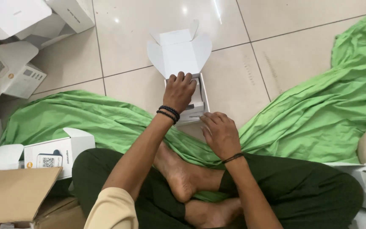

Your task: The person is assembling product boxes, inserting protective cardboard, and adding instructional pamphlets.

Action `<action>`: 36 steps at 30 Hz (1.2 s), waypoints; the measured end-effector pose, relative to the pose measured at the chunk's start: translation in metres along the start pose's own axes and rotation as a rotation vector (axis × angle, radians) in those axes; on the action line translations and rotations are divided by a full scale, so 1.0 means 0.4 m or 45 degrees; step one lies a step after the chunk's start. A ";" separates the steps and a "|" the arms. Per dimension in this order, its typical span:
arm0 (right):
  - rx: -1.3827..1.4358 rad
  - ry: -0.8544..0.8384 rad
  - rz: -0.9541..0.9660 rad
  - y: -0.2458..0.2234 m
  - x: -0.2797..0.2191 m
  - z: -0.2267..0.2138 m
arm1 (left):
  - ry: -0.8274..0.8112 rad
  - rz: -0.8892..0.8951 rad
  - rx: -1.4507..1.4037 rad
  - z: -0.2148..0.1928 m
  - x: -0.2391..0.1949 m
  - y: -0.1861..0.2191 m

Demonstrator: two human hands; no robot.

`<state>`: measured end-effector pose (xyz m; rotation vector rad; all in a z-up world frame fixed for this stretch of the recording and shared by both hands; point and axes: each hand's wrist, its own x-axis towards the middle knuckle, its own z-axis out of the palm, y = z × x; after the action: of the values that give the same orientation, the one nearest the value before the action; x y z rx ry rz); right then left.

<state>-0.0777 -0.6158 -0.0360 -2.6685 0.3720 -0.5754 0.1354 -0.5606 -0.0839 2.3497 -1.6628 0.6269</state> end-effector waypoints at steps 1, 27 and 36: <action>0.060 -0.018 -0.012 0.011 -0.004 -0.031 | 0.010 -0.013 -0.070 -0.006 0.017 0.025; -0.238 0.587 1.476 0.391 -0.679 -0.497 | -0.726 0.177 -0.946 -0.056 0.257 1.023; 0.335 0.827 0.987 0.378 -0.510 -0.521 | -0.392 -0.306 -1.626 -0.057 0.248 0.878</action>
<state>-0.3753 -0.7479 0.0069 -1.8048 1.3151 -1.0987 -0.1698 -0.7590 -0.0483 1.5994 -1.1949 -0.7059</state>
